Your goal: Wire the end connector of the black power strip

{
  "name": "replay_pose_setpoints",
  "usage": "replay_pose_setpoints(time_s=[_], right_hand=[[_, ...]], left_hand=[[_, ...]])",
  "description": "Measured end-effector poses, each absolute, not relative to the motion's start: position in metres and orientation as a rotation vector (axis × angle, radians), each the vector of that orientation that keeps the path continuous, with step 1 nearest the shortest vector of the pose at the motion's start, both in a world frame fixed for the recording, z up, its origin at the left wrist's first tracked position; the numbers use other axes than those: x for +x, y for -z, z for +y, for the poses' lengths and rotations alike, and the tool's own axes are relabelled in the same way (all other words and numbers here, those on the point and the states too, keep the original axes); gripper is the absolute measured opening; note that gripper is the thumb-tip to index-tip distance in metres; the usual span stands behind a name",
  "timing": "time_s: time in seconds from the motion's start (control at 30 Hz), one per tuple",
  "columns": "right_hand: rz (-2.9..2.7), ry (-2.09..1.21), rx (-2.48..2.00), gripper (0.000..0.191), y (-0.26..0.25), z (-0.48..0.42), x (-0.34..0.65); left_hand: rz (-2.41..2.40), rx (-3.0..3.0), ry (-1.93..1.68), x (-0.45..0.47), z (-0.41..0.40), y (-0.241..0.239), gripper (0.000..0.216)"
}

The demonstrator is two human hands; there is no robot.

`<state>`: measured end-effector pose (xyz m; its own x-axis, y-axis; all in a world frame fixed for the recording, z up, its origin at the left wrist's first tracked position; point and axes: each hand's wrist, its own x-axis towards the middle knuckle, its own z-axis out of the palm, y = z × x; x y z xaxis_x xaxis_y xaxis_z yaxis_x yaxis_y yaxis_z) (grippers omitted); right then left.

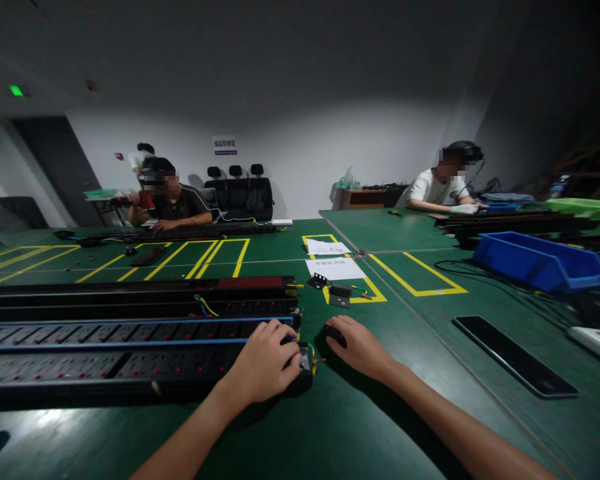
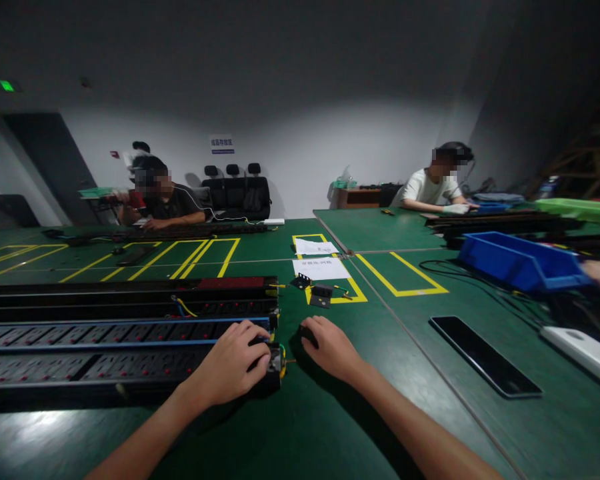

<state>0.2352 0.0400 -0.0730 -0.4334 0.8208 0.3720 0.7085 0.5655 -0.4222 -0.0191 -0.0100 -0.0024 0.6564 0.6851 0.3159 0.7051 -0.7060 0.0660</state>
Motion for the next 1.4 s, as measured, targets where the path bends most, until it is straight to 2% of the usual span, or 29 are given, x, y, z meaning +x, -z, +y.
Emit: replay_pose_setpoints(time_s=[0.33,0.63,0.93,1.4], right_hand=[[-2.308,-0.320,-1.163,0.015,0.070,0.038,0.235],[-2.328,-0.324,-1.162,0.018,0.069,0.037,0.236],[-2.335,-0.335,-1.183,0.018,0.068,0.038,0.236],[-2.351,-0.345,-1.193,0.019,0.062,0.036,0.236]], left_hand=[[-1.196,-2.814,0.469,-0.018,-0.010,0.001,0.022],[-1.290,-2.813,0.473,-0.015,-0.012,-0.004,0.011],[-1.240,-2.830,0.460,-0.018,-0.011,0.000,0.043],[-1.248,-2.841,0.500,-0.019,-0.011,0.000,0.045]])
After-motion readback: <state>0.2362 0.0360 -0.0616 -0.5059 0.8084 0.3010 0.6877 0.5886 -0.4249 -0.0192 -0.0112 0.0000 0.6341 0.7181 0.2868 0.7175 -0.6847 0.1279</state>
